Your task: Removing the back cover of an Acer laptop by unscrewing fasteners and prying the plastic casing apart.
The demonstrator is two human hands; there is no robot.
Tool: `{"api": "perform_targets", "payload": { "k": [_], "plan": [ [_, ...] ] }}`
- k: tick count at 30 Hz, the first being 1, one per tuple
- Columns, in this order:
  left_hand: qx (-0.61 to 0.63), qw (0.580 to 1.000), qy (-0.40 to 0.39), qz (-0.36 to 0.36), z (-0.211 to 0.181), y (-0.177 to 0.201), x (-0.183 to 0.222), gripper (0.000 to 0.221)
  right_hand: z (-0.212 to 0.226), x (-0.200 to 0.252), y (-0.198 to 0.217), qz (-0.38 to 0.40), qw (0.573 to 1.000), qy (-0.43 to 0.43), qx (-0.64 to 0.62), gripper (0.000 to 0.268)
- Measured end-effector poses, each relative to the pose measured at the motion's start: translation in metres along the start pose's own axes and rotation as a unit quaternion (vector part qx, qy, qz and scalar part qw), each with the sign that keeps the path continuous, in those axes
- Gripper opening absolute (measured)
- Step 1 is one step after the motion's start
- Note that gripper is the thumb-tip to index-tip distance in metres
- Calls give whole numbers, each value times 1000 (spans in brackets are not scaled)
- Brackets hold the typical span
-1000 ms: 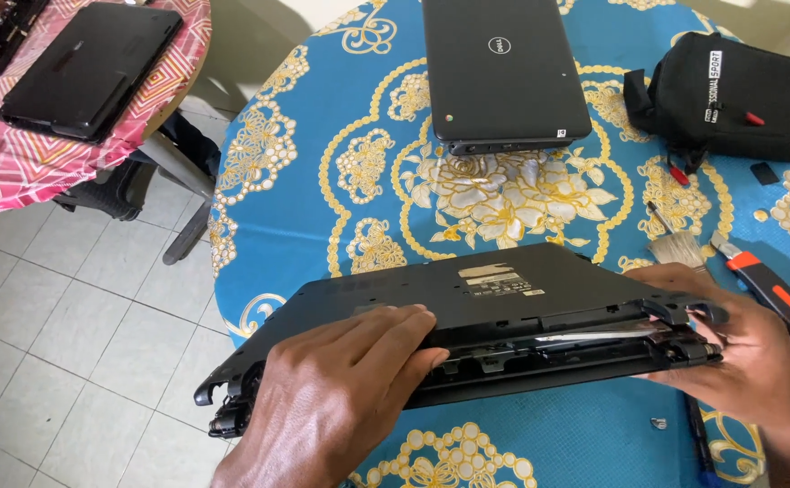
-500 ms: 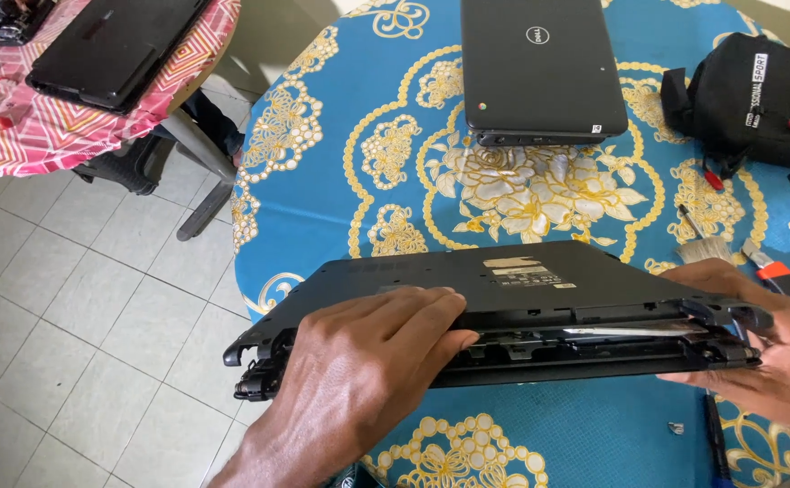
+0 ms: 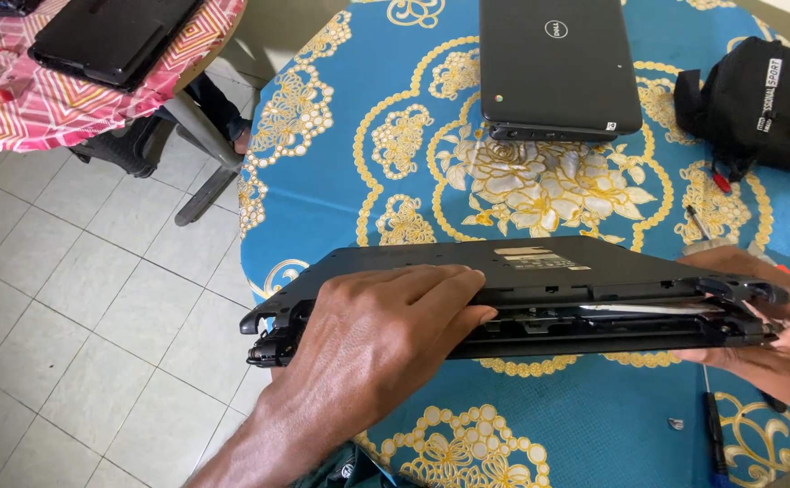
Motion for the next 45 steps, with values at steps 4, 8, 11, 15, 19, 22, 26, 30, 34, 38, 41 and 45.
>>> {"api": "perform_targets", "payload": {
  "k": [4,8,11,15,19,22,26,30,34,38,41,45],
  "plan": [
    [0,1000,-18,-10,-2,-2,3,20,8,8,-5,-63,997,-28,-27,83],
    [-27,999,-10,-30,-3,0,4,18,6,11,-6,-98,991,-61,-68,81],
    [-34,999,-5,-29,2,-7,9,22,-12,17,-10,-135,985,-63,-87,84],
    [-19,1000,14,-16,10,-13,13,27,-3,21,-13,-192,975,14,-108,72],
    [-17,1000,18,2,10,-16,15,29,28,28,-23,-210,968,30,-138,71],
    [-36,999,10,-26,4,-12,17,27,41,40,-34,-257,955,13,-145,76],
    [-35,999,8,-19,-2,-14,22,27,90,52,-45,-294,945,109,-89,66],
    [-38,999,24,13,0,-22,32,32,43,84,-80,-401,900,97,-144,94],
    [-40,999,21,5,-3,-21,33,32,41,90,-88,-413,896,162,-16,85],
    [-42,999,7,1,-8,-18,31,33,46,87,-79,-400,899,147,104,66],
    [-36,999,7,-3,-11,-18,34,31,48,90,-72,-387,900,155,125,54],
    [-33,999,-4,-3,-10,-22,39,34,46,92,-72,-386,904,144,118,54]
  ]
}}
Point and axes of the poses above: each hand's wrist, its own x-axis away from the middle knuckle, its own y-axis out of the back of the hand, z = x × y, the point moved 6 cm from there along -x, towards the middle knuckle, and after that the axes turned 4 degrees about z, right-handed, at the moved point
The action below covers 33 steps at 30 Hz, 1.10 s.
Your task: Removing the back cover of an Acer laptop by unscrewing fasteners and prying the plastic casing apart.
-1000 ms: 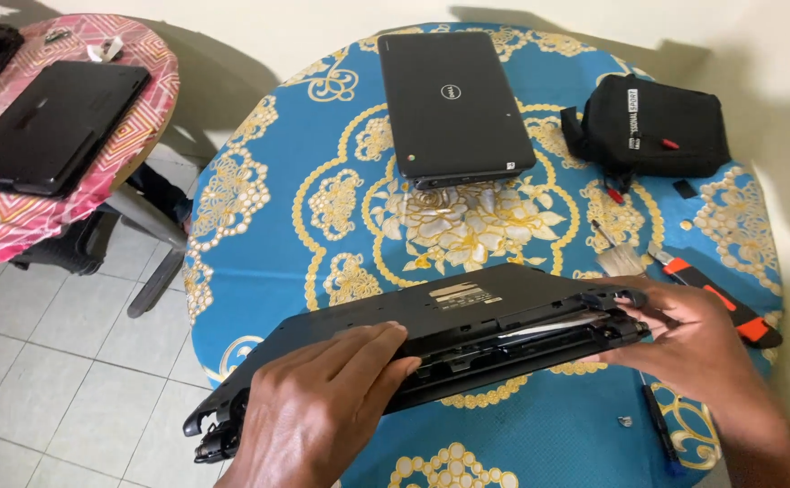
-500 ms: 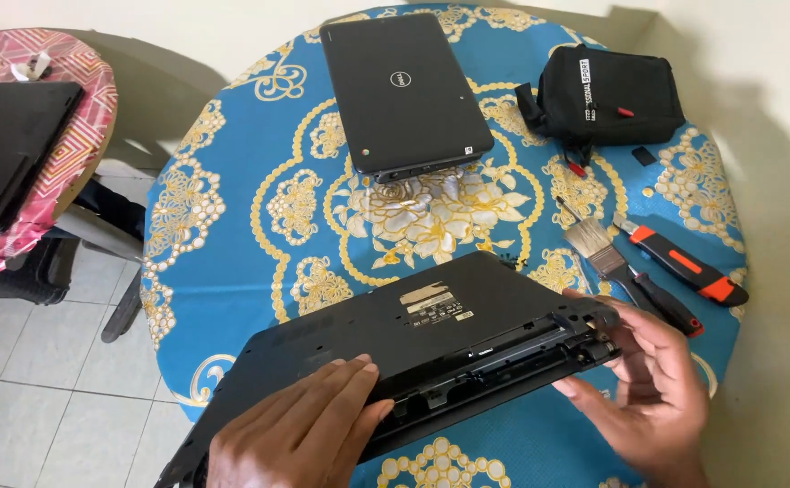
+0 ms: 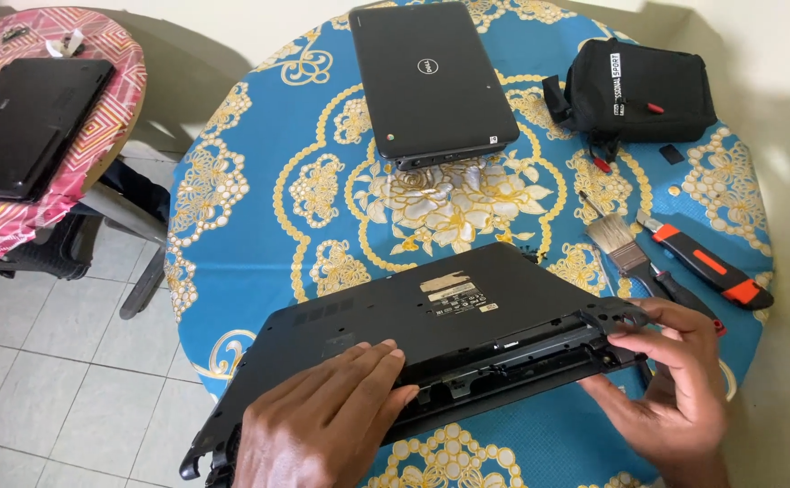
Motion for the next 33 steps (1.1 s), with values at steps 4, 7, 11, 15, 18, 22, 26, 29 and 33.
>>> {"api": "perform_targets", "payload": {
  "k": [4,7,11,15,18,22,26,29,33],
  "plan": [
    [0,1000,-8,-16,-5,10,-7,26,5,-1,-1,-12,999,-18,-24,51],
    [-8,1000,-17,-21,-4,12,-9,24,7,-1,-1,0,1000,-18,-13,53],
    [0,999,-26,-27,2,16,-9,24,16,0,-4,2,1000,-15,-27,52],
    [8,998,-48,-29,6,21,-11,23,24,0,-7,-7,1000,-12,-28,53],
    [16,998,-56,-19,10,22,-12,23,23,2,-9,-27,999,-11,-32,52],
    [8,997,-72,-21,13,27,-11,21,31,7,-10,-13,999,-17,-50,54],
    [34,996,-78,-3,16,29,-8,22,38,16,-13,-16,997,-37,-72,45],
    [42,995,-92,-5,15,32,-9,20,37,21,-15,-25,995,-51,-82,45],
    [46,993,-104,2,16,36,-12,20,39,23,-16,-28,995,-47,-83,42]
  ]
}}
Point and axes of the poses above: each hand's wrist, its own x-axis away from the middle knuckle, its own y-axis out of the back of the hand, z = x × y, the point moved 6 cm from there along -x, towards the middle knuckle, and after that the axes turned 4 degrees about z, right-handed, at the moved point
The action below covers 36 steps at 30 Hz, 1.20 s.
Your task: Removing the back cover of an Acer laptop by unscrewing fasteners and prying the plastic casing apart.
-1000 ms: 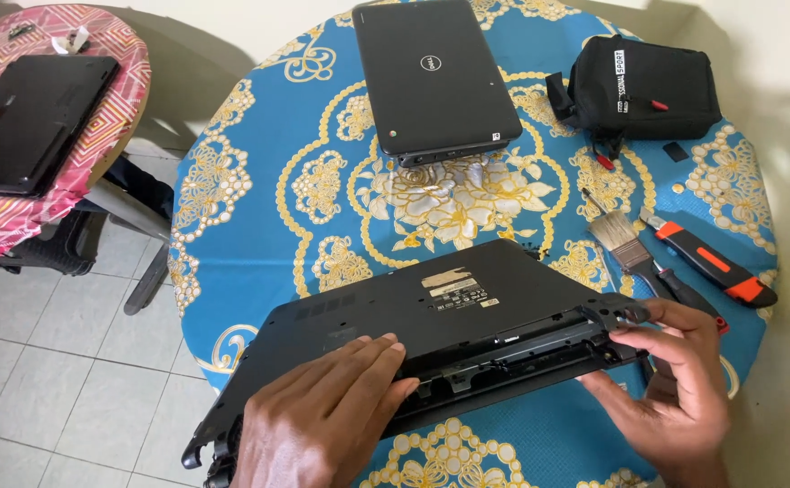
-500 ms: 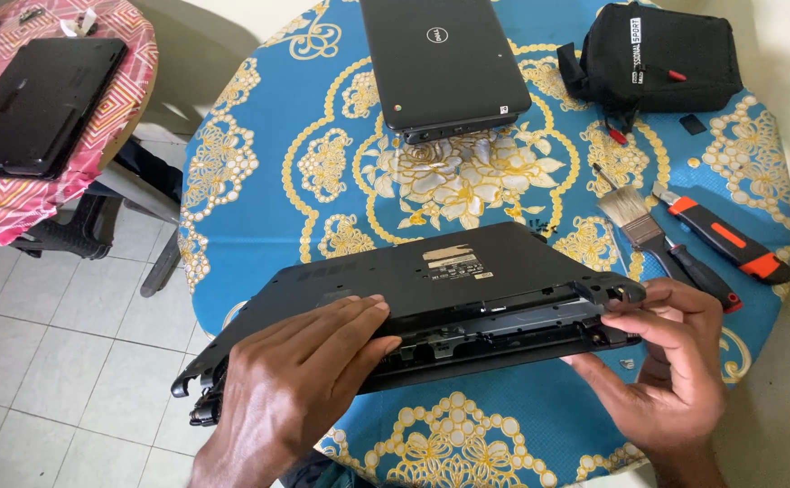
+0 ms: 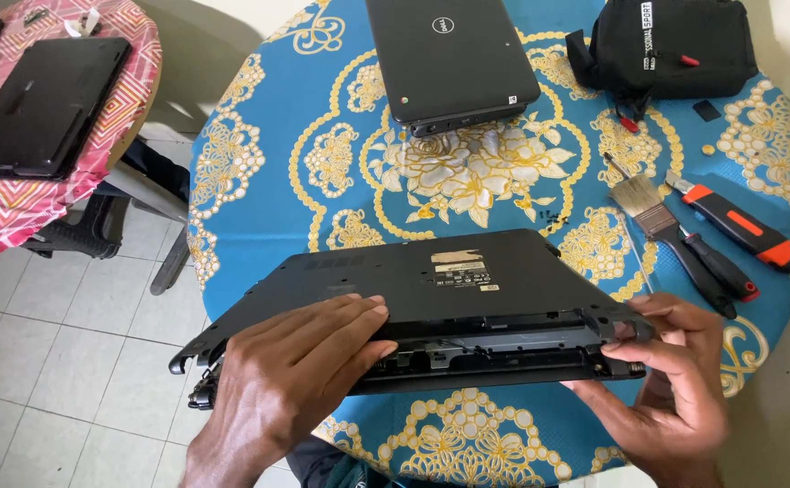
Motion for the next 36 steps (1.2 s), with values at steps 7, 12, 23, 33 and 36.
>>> {"api": "perform_targets", "payload": {
  "k": [7,12,23,33,36],
  "plan": [
    [27,999,-29,17,4,7,-6,19,0,-1,0,11,1000,-18,-1,44],
    [34,998,-50,35,4,11,-10,18,4,-4,4,43,999,-19,9,47],
    [-14,995,-65,70,12,9,-5,21,0,-1,5,56,997,28,37,50],
    [-2,993,-80,89,7,12,-9,20,6,4,7,71,996,-11,58,44],
    [-3,993,-80,92,9,11,-11,20,5,4,7,66,997,-25,36,44]
  ]
}}
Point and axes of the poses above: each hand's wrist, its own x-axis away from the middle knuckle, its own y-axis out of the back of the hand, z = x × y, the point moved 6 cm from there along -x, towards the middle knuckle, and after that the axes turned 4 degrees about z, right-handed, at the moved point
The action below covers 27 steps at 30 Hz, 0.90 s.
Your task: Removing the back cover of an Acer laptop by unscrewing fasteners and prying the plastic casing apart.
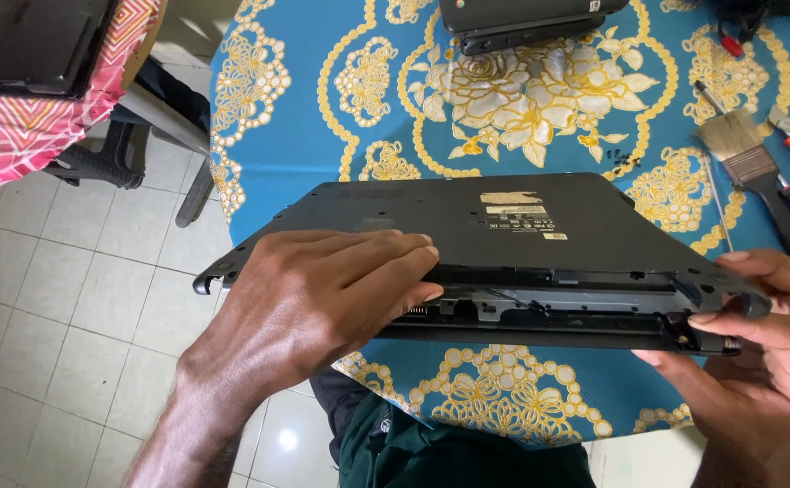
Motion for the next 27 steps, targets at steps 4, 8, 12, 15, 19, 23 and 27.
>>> {"api": "perform_targets", "payload": {
  "k": [4,8,12,15,19,23,27],
  "plan": [
    [12,1000,2,0,3,0,-1,19,0,-2,3,11,1000,-2,2,47],
    [8,1000,4,0,6,-2,0,21,-2,-2,5,15,1000,-18,-7,45],
    [1,1000,-2,-18,10,0,-4,19,19,-15,8,29,998,-55,7,46],
    [-6,1000,-4,-29,12,-1,-5,17,11,-11,11,29,998,-54,23,51],
    [-8,999,-1,-46,13,-5,-2,17,-8,2,14,46,998,-34,25,47],
    [-1,999,2,-51,14,-9,2,16,-78,37,27,59,985,-143,71,63],
    [13,997,1,-70,14,-10,3,15,-145,61,41,82,986,-106,94,65]
  ]
}}
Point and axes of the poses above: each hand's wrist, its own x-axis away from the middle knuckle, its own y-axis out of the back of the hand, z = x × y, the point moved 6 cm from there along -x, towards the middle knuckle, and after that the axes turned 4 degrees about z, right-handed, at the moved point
